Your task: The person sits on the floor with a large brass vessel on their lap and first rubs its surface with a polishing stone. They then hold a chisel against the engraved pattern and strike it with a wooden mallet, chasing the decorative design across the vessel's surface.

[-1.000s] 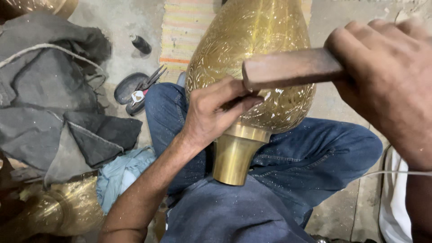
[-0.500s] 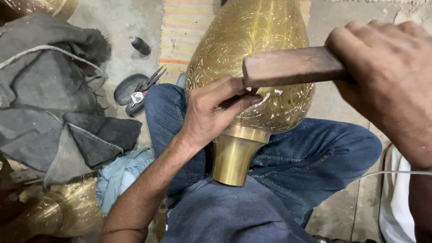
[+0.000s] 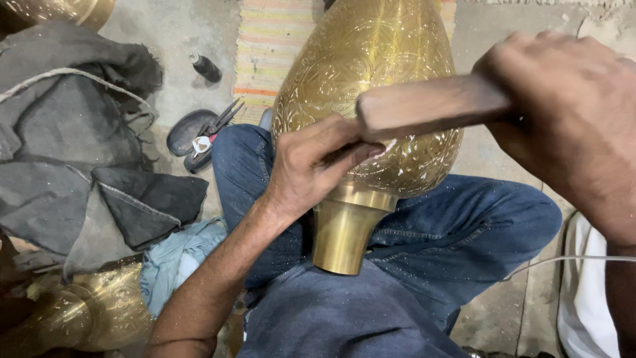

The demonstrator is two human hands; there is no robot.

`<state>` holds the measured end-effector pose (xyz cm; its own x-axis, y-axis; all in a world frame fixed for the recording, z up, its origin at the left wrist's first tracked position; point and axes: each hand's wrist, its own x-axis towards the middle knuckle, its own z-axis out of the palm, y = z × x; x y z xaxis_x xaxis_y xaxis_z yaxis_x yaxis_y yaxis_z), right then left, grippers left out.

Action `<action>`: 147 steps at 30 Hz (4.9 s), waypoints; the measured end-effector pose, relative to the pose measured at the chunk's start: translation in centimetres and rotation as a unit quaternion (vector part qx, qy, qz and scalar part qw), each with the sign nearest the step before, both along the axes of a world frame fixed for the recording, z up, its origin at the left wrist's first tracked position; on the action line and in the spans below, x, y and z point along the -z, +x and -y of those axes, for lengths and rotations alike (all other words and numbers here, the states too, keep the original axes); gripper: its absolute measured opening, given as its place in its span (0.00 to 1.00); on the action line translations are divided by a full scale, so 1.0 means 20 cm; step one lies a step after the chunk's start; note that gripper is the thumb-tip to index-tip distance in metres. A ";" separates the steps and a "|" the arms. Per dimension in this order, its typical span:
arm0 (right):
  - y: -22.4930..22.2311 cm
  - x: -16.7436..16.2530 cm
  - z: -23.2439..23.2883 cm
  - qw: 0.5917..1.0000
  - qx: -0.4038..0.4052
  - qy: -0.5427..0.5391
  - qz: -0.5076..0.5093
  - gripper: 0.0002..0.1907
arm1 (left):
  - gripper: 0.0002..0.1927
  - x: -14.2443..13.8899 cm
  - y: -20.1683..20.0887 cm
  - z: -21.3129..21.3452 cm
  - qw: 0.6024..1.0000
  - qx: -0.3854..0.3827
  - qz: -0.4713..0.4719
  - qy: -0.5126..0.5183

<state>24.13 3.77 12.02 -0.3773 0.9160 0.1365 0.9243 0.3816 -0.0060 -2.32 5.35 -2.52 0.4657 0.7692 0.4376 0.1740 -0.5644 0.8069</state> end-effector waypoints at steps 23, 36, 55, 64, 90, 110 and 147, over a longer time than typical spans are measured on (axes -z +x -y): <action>-0.04 -0.01 0.03 0.993 0.040 -0.013 -0.111 0.14 | 0.16 -0.02 -0.02 0.00 1.000 0.017 0.010 0.007; 0.04 0.03 0.02 1.000 0.009 0.026 0.000 0.16 | 0.16 -0.05 -0.02 0.01 1.000 0.002 -0.005 0.004; 0.00 0.05 0.02 0.999 0.033 0.009 0.014 0.12 | 0.18 -0.01 -0.04 0.00 1.000 0.003 -0.010 0.030; -0.02 -0.01 0.03 0.998 0.027 -0.050 -0.012 0.16 | 0.15 -0.03 -0.03 -0.02 0.998 0.001 -0.032 0.055; 0.20 0.33 -0.11 0.999 0.026 -0.008 0.045 0.13 | 0.18 -0.15 0.25 0.11 0.972 -0.193 0.072 -0.115; 0.08 -0.08 -0.29 0.989 -0.082 0.026 0.121 0.22 | 0.14 -0.10 0.26 0.13 0.962 -0.228 0.060 -0.140; 0.10 -0.07 -0.37 0.993 -0.073 -0.063 0.072 0.17 | 0.17 -0.18 0.25 0.10 0.973 -0.194 0.015 -0.125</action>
<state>26.16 11.09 13.48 -0.5152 0.8561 -0.0410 0.8535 0.5169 0.0667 2.68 3.35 1.09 0.1087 0.9685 0.2242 0.3089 -0.2473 0.9184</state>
